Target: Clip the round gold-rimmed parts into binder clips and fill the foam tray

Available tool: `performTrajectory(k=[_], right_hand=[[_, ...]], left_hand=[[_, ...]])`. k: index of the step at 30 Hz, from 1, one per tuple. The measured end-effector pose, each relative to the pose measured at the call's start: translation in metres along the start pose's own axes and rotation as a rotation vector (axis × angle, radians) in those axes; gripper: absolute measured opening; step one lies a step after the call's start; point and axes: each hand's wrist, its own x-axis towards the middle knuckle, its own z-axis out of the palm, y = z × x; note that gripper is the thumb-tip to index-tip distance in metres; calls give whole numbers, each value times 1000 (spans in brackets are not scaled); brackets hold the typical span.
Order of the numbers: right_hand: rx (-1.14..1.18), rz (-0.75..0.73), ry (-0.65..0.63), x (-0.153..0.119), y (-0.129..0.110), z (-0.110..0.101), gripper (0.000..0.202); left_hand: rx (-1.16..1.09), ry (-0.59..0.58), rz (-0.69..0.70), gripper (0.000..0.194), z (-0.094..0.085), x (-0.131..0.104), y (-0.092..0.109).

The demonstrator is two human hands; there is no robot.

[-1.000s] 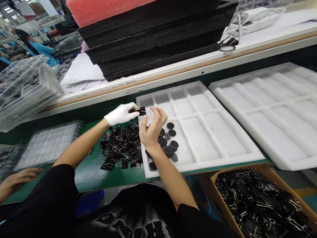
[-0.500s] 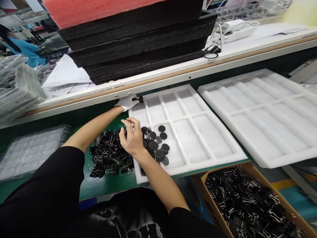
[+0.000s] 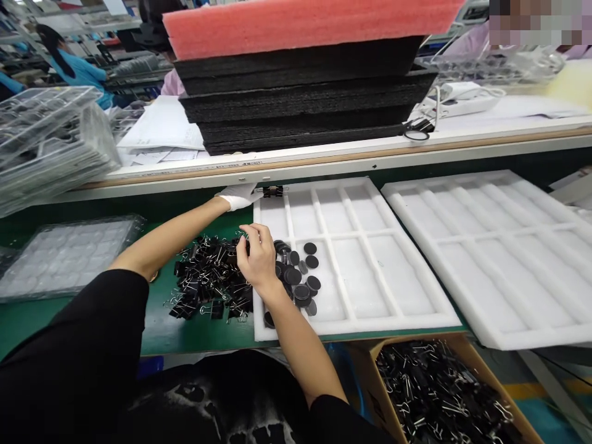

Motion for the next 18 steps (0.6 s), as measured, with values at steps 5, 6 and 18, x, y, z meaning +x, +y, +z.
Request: performTrajectory(k=[5, 6, 18], right_hand=[[-181, 91, -180, -2, 0, -3, 28], [-241, 110, -221, -3, -1, -4, 29], [-415, 96, -318, -11, -10, -12, 32]], left_hand=[[160, 29, 12, 63, -10, -116, -55], [160, 43, 2, 60, -11, -145, -68], [200, 4, -568, 59, 51, -349, -129]])
